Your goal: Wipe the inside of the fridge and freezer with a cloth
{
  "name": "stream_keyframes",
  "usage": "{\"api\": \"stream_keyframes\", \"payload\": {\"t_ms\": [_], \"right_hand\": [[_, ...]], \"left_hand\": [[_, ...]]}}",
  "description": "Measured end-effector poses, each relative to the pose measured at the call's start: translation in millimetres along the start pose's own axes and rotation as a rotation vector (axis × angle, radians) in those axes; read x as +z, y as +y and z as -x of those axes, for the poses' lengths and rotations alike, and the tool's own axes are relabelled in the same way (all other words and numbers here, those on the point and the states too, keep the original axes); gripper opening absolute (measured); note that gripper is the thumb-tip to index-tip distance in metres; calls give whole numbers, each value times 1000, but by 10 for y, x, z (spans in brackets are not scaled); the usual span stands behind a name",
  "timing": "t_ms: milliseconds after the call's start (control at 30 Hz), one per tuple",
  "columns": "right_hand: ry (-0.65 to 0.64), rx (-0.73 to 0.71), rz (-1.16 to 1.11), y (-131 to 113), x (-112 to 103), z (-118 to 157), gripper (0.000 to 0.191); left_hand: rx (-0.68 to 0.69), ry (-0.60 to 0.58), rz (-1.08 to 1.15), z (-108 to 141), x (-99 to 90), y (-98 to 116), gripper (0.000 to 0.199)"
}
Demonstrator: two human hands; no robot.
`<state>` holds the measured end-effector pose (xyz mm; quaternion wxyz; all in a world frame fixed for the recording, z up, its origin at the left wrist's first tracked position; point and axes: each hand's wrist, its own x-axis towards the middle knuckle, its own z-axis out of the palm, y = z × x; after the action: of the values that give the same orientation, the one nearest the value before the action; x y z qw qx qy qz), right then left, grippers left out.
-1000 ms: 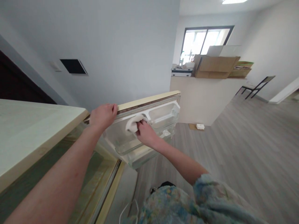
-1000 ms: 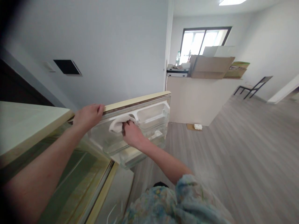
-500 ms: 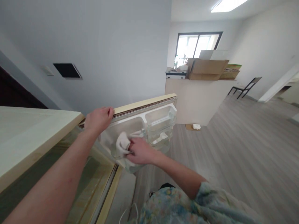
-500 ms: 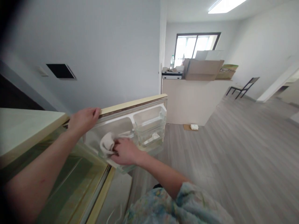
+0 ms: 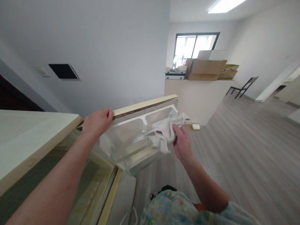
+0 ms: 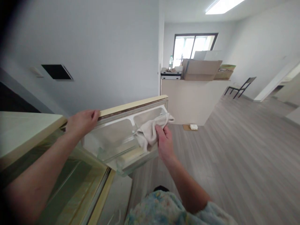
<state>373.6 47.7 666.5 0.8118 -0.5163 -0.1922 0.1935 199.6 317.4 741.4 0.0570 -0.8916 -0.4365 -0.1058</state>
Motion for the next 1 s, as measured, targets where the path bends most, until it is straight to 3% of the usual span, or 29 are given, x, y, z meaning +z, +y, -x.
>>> {"api": "stream_keyframes", "payload": {"t_ms": [67,133,267,400,467,633,733,867,933,1000], "right_hand": [[-44,-155,156,-74,-67,-224,30],[-170,-190,442,11,-28,-450,28],[-443,-239,1037,364,286,-800,29],[-620,-369,1286,531,479,-990,21],[-588,-374,1382,494,407,-1072,24],[-257,-222,1584,294,97,-1287,36],[-322,-233,1589,330,158,-1278,40],[-607,-277,1527,512,399,-1163,27],[-590,-263,1531,515,422,-1162,26],[-472,-236,1565,393,328,-1193,27]], "left_hand": [[-5,-23,-2,4,-16,8,67],[-6,-36,-4,11,-30,16,64],[-4,-47,-12,22,-49,11,63],[24,-77,-12,19,-73,-11,64],[27,-82,-11,17,-84,-14,65],[31,-71,-15,22,-96,3,66],[27,-75,-21,22,-99,6,66],[7,-91,-32,12,-97,1,66],[0,-99,-37,4,-94,1,65],[-8,-103,-42,-2,-89,4,65]]}}
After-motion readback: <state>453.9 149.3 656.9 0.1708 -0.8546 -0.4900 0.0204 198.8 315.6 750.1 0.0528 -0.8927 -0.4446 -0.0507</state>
